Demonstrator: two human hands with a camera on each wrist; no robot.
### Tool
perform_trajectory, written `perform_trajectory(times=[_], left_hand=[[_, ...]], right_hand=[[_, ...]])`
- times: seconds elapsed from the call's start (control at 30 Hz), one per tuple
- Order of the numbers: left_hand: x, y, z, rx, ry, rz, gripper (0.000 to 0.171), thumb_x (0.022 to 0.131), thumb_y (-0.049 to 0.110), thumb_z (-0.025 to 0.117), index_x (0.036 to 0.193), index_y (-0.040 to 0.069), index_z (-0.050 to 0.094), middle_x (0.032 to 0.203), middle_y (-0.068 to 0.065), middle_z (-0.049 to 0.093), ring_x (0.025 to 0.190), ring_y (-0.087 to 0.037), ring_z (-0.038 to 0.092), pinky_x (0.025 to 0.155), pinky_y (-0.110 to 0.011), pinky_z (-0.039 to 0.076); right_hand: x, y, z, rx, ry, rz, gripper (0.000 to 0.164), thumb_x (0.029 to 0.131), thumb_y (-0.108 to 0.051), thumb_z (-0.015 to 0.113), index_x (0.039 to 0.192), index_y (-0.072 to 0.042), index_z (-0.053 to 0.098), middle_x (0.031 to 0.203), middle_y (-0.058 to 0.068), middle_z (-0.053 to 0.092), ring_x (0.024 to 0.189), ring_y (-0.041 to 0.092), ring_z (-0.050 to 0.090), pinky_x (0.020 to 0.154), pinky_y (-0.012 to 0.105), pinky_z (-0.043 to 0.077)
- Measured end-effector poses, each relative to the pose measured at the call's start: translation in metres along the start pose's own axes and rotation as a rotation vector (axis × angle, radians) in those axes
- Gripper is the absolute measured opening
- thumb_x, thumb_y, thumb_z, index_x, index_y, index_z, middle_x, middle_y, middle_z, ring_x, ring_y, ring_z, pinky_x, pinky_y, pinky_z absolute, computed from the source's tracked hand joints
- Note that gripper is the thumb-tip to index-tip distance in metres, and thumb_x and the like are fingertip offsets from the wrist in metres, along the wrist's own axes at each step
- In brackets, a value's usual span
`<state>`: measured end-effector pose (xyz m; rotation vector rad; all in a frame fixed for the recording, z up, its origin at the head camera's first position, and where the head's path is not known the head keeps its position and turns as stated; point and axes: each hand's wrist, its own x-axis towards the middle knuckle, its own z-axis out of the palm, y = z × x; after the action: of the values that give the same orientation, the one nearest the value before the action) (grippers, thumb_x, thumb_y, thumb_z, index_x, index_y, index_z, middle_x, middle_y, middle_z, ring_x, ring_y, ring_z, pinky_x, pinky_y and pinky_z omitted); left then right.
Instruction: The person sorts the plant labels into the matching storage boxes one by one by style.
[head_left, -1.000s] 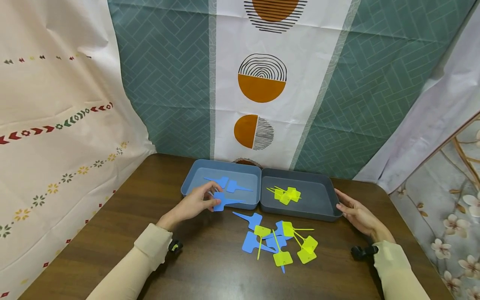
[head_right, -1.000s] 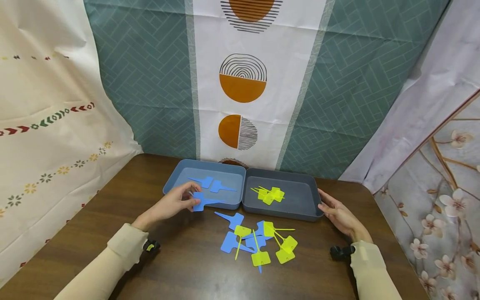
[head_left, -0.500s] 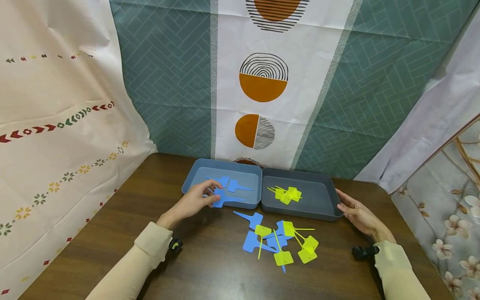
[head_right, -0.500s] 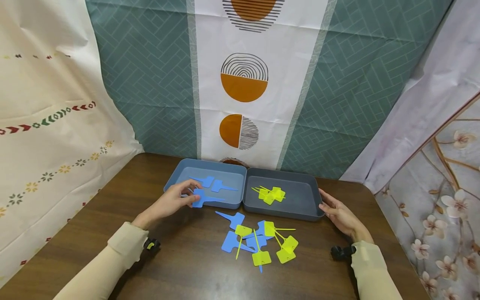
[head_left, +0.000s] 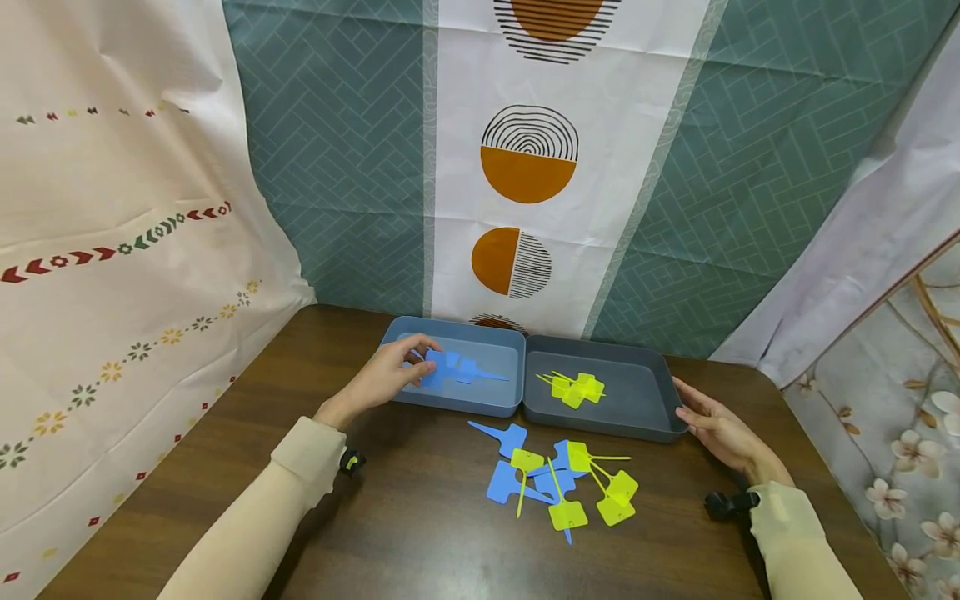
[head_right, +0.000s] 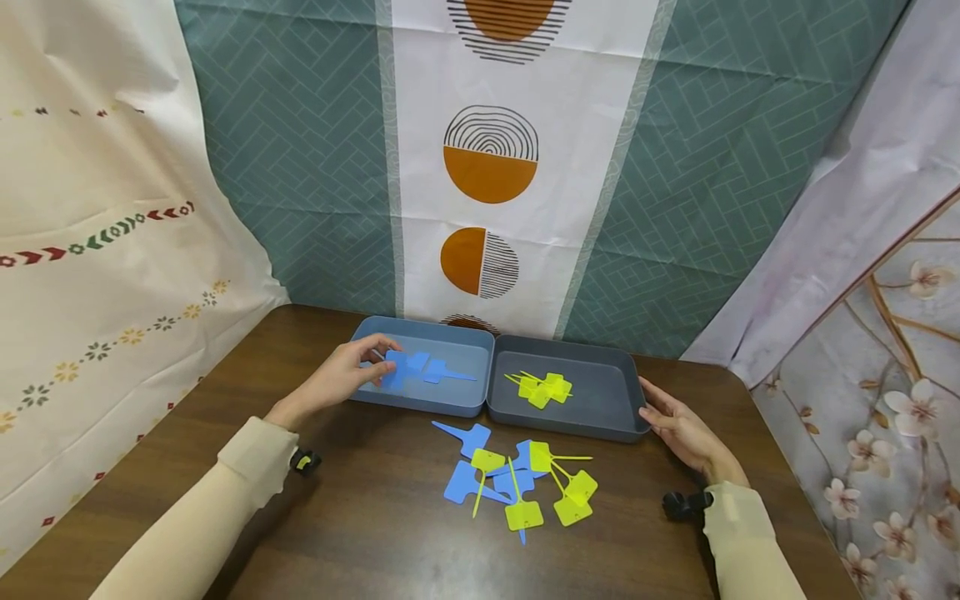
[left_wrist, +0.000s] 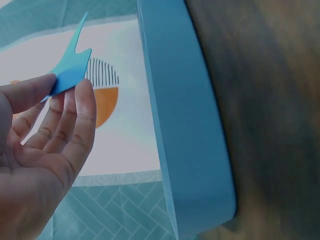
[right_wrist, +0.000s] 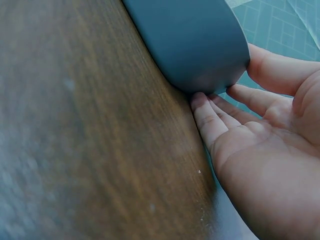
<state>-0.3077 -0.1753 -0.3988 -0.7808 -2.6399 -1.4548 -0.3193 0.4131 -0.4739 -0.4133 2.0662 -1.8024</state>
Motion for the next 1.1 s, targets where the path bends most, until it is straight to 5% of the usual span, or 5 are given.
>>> perform_trajectory(times=[0.27, 0.53, 0.8, 1.1], left_hand=[[0.022, 0.001, -0.008, 0.027, 0.014, -0.039, 0.027, 0.103, 0.007, 0.065, 0.130, 0.006, 0.065, 0.109, -0.015, 0.063, 0.094, -0.037, 0.069, 0.081, -0.051, 0.060], [0.038, -0.001, -0.014, 0.040, -0.008, -0.069, 0.027, 0.104, 0.007, 0.064, 0.131, 0.005, 0.065, 0.112, -0.016, 0.060, 0.093, -0.027, 0.066, 0.083, -0.054, 0.060], [0.054, 0.000, -0.022, 0.064, -0.038, -0.082, 0.029, 0.101, 0.003, 0.067, 0.130, 0.001, 0.063, 0.108, -0.016, 0.062, 0.094, -0.031, 0.066, 0.076, -0.039, 0.061], [0.074, 0.006, -0.028, 0.132, -0.073, -0.120, 0.024, 0.101, 0.003, 0.067, 0.125, 0.001, 0.065, 0.105, -0.016, 0.064, 0.085, -0.027, 0.067, 0.081, -0.049, 0.061]], right_hand=[[-0.002, 0.002, 0.000, 0.005, 0.001, -0.006, 0.072, 0.112, -0.008, 0.044, 0.167, -0.009, -0.003, 0.168, 0.021, -0.025, 0.150, 0.051, -0.022, 0.113, 0.076, -0.010], [-0.002, 0.002, -0.002, -0.022, 0.004, 0.000, 0.073, 0.112, -0.011, 0.044, 0.167, -0.012, -0.004, 0.168, 0.022, -0.026, 0.151, 0.051, -0.021, 0.114, 0.074, -0.009], [-0.002, 0.001, -0.002, -0.034, 0.015, 0.016, 0.073, 0.112, -0.012, 0.045, 0.168, -0.013, -0.003, 0.169, 0.021, -0.025, 0.151, 0.051, -0.019, 0.115, 0.074, -0.007], [-0.001, 0.000, 0.000, -0.034, 0.009, 0.013, 0.073, 0.112, -0.012, 0.045, 0.167, -0.011, -0.003, 0.169, 0.021, -0.024, 0.152, 0.050, -0.018, 0.115, 0.072, -0.007]])
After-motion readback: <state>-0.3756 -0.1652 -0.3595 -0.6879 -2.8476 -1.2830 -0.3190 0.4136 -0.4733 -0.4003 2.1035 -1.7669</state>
